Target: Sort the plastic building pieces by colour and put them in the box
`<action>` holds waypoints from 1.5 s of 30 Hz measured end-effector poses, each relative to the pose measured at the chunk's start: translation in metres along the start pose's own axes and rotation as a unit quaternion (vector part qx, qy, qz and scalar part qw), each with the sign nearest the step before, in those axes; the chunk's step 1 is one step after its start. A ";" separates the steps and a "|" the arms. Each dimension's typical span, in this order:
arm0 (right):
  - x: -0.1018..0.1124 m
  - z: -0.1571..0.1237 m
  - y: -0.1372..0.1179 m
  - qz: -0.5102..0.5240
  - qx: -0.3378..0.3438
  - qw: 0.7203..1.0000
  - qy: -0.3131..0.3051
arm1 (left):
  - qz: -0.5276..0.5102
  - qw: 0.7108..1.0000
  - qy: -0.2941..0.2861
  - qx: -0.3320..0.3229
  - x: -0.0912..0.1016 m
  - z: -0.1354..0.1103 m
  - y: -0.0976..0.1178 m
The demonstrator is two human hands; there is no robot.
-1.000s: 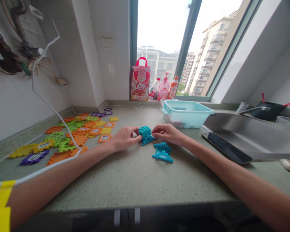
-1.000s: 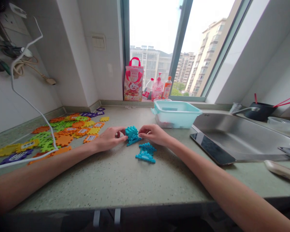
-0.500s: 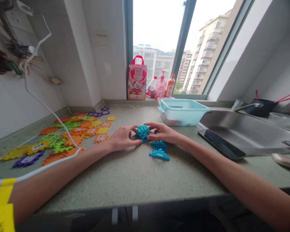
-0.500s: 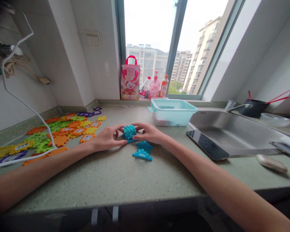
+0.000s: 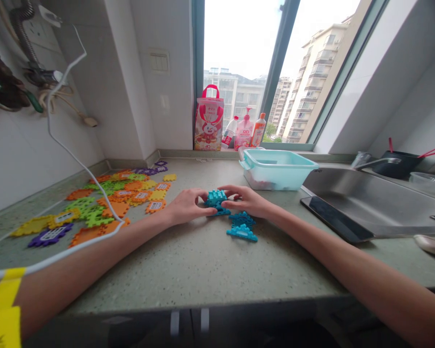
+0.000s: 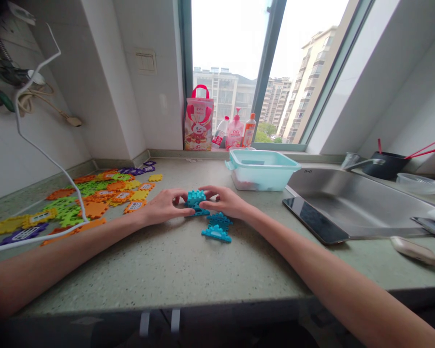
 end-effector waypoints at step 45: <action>0.002 -0.003 -0.009 -0.070 -0.028 0.995 -0.067 | -0.006 1.000 -0.017 -0.024 -0.004 0.002 0.001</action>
Point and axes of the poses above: each hand's wrist, its own z-axis towards the middle knuckle, its own x-axis out of the back of the hand, y = z × x, the point moved 9 cm from there along z, towards the middle knuckle, and after that the axes turned 5 degrees about -z, right-handed, at the moved point
